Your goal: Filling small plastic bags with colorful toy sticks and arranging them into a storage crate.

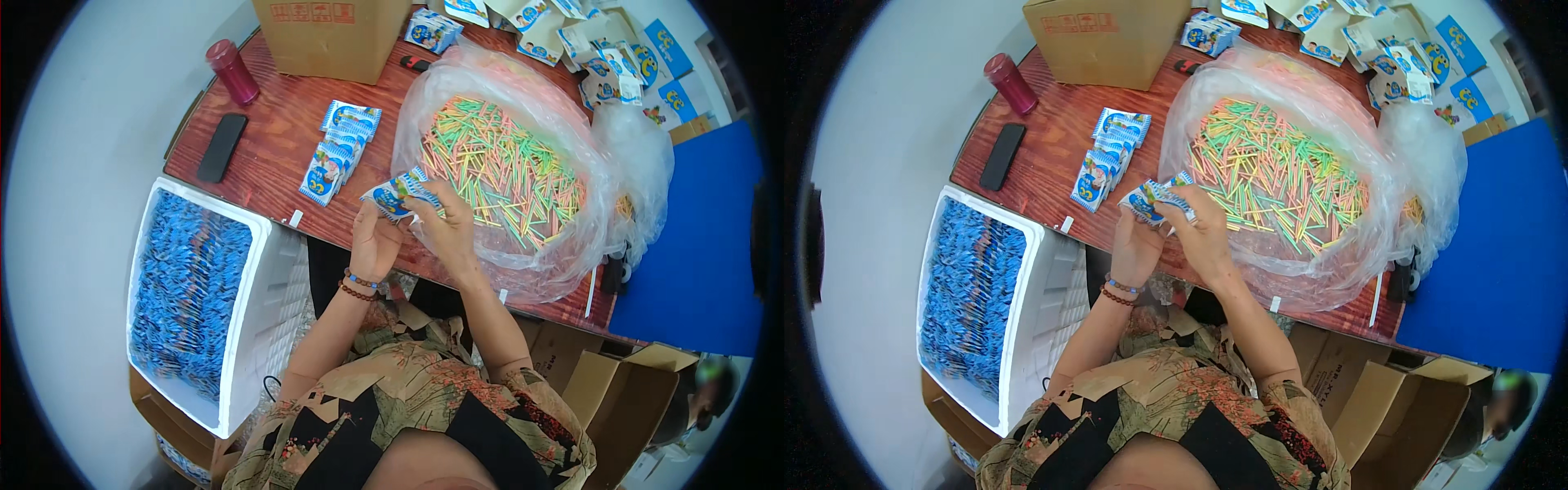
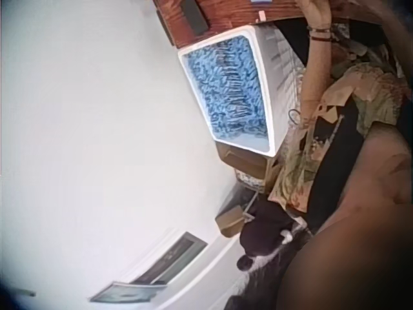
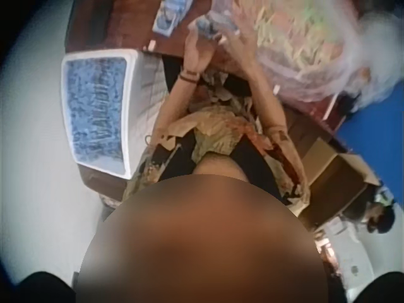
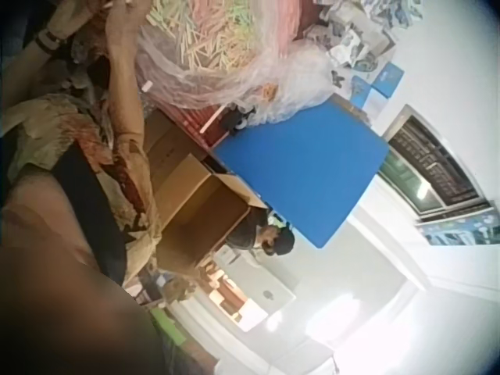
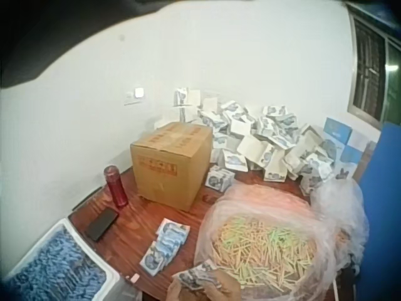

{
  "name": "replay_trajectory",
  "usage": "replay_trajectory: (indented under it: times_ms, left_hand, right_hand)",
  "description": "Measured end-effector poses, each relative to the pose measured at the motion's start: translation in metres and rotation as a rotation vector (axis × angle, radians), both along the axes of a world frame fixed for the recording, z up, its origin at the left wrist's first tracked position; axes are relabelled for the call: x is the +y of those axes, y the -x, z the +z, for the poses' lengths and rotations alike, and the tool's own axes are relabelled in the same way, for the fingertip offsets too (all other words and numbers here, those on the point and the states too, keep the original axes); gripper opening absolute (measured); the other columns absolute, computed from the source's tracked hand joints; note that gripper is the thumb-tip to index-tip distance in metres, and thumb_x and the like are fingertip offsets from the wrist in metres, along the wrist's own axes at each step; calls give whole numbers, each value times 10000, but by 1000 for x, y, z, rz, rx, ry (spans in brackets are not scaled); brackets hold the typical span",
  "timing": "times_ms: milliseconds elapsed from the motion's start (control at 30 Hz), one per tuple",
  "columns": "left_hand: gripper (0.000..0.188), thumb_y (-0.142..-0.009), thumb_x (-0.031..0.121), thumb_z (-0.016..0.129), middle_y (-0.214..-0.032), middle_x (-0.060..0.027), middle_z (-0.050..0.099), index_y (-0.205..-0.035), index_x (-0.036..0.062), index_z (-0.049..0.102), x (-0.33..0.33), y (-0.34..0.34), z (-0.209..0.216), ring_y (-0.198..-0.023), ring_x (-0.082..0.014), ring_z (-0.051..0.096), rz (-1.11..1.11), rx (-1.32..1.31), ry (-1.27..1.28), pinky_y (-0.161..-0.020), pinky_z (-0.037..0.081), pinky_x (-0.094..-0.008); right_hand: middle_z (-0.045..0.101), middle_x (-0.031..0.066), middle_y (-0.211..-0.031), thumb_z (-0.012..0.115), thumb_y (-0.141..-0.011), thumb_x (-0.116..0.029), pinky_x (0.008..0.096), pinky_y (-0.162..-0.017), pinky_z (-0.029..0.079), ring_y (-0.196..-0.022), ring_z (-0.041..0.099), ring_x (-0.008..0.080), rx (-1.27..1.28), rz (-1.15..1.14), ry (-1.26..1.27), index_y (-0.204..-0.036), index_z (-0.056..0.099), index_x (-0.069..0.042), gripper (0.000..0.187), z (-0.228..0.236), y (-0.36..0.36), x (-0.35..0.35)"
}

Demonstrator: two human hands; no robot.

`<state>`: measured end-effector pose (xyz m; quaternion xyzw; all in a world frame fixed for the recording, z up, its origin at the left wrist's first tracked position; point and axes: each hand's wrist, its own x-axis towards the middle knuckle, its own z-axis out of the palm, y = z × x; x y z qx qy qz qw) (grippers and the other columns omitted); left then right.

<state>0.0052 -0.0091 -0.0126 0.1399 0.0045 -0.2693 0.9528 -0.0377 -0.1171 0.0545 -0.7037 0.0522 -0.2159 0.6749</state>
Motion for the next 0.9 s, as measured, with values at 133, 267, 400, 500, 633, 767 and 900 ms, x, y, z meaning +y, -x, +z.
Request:
replay_trajectory:
  times_ms: [133, 267, 400, 500, 633, 767, 900]
  left_hand:
    - [258, -976, 165, 525, -1163, -92, 624, -1182, 13, 559, 21, -8, -14, -1051, -186, 617, 55, -83, -146, -915, 504, -355]
    - [193, -926, 69, 600, -1078, -93, 659, -1105, -1, 611, 34, -11, -10, -929, -147, 657, 275, 55, -298, -795, 537, -274]
    - [234, -917, 44, 607, -1039, -68, 645, -1137, -34, 593, 60, -25, -7, -848, -104, 620, 603, -26, -611, -753, 509, -242]
    - [345, -887, 102, 660, -1208, -84, 565, -1200, 6, 550, 79, -42, -21, -1011, -140, 560, 848, -232, -1058, -819, 470, -268]
    - [396, -860, 142, 677, -1207, -108, 547, -1217, 38, 539, 88, -47, -38, -1079, -227, 531, 658, -631, -1544, -911, 413, -359]
    - [412, -858, 203, 662, -1200, -149, 536, -1227, 61, 547, 86, -41, -40, -1132, -315, 492, 553, -894, -1881, -999, 301, -448]
    - [456, -872, 244, 654, -1211, -144, 536, -1269, 60, 525, 86, -43, -42, -1164, -312, 476, 644, -862, -1842, -995, 306, -436]
  right_hand:
    - [642, 40, -770, 682, -842, -126, 242, -612, 458, -672, 579, 79, 184, 58, 184, -981, 644, 14, 200, -13, -20, -1]
    - [661, 49, -750, 671, -841, -110, 258, -608, 450, -663, 565, 86, 223, 138, 51, -961, 659, 13, 172, -21, -38, 16]
    - [678, 60, -763, 654, -849, -117, 240, -611, 442, -674, 578, 84, 220, 229, 75, -931, 670, 18, 159, -46, -78, 33]
    - [685, 74, -776, 646, -850, -124, 245, -617, 451, -689, 603, 90, 229, 237, 149, -920, 670, 23, 165, -54, -108, 51]
    - [682, 142, -806, 655, -842, -145, 299, -667, 504, -718, 658, 196, 184, -11, 514, -970, 668, 28, 216, -81, -121, 45]
    - [681, 158, -889, 682, -826, -194, 318, -709, 508, -777, 662, 237, 161, -68, 554, -1007, 664, 17, 278, -64, -94, 9]
    - [655, 148, -940, 723, -764, -267, 415, -765, 494, -905, 626, 334, 292, -101, 879, -999, 666, -25, 342, -55, -70, -70]
